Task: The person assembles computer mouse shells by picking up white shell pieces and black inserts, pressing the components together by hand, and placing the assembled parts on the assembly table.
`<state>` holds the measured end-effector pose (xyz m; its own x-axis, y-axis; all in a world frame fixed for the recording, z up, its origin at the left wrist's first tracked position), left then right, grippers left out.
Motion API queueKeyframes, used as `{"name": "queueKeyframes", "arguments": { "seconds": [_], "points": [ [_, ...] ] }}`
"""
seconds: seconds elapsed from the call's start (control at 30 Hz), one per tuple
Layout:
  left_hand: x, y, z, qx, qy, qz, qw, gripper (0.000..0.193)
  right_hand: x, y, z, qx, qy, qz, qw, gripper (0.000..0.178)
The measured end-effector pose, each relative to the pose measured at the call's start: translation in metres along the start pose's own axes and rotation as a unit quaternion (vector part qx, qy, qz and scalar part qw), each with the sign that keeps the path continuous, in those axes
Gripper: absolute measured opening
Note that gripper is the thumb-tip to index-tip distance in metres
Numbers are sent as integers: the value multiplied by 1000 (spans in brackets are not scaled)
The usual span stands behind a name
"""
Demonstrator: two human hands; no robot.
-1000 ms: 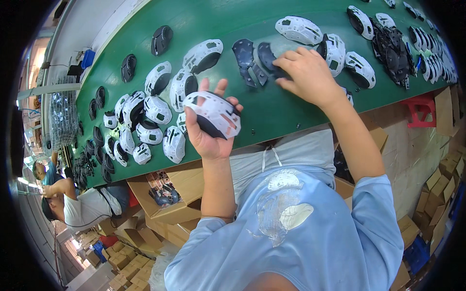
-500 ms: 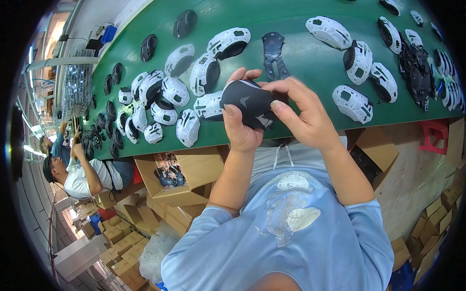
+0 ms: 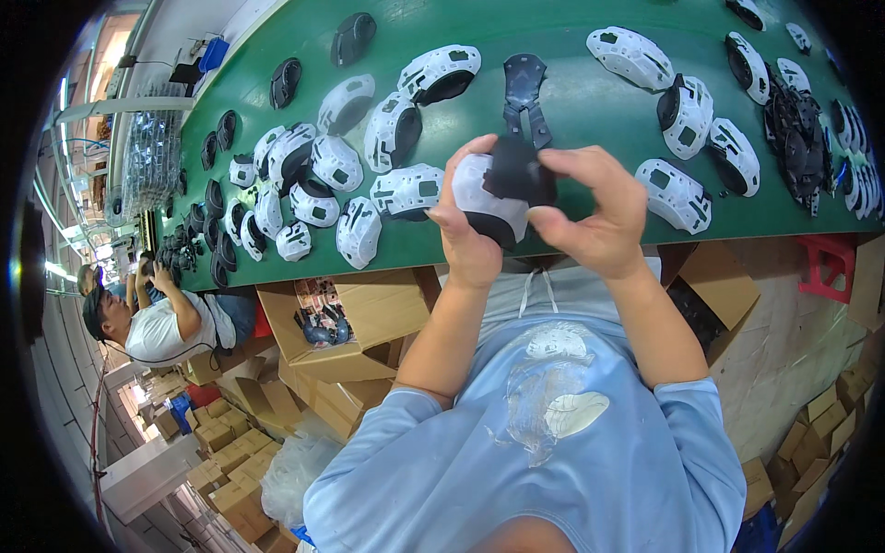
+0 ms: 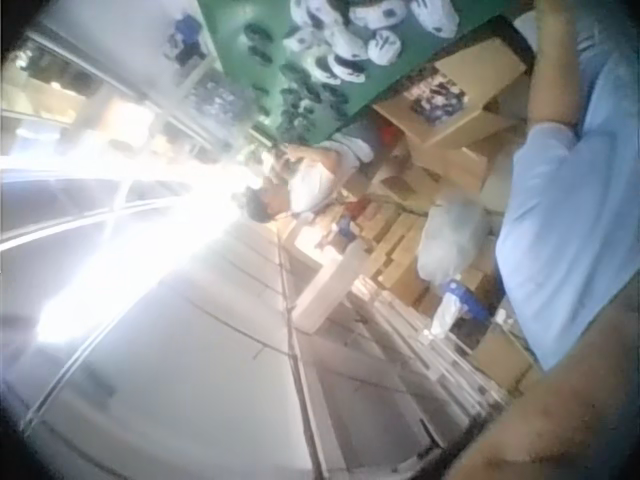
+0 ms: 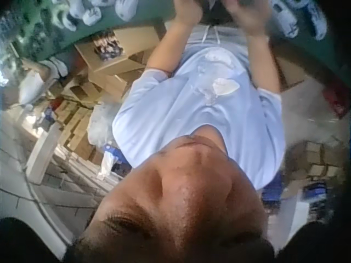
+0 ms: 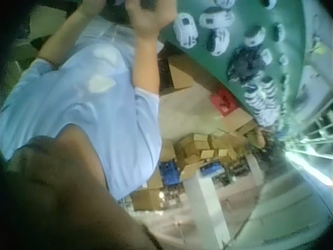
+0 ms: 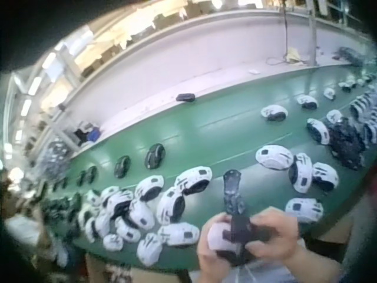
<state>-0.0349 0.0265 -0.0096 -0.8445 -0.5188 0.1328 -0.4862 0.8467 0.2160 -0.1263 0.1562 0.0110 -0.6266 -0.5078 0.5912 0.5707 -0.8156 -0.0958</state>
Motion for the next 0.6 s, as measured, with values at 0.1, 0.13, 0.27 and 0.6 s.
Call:
{"name": "queueKeyframes", "arguments": {
  "seconds": [0.1,0.13,0.27,0.6],
  "points": [
    [1,7,-7,-18,3,-16,1000,104,-2,-5,1,38,0,-47,998,47],
    [0,6,-7,-17,3,-17,1000,104,-1,-1,4,3,-10,-7,1000,46],
    [1,4,-2,70,66,-6,995,101,-7,9,4,7,16,21,1000,43],
    [5,0,1,-44,-21,-38,998,47,-25,21,7,-107,-9,102,989,50]
  ]
}}
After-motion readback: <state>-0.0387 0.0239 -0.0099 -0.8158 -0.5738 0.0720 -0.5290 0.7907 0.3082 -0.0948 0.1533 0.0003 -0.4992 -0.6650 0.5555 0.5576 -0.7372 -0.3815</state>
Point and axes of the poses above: each hand's wrist, its own x-axis towards the middle knuckle, its own y-axis out of the palm, z = x × y, the point moved 3 cm from there along x, towards the middle knuckle, and after that the axes turned 8 degrees about x, right-handed, at the moved point
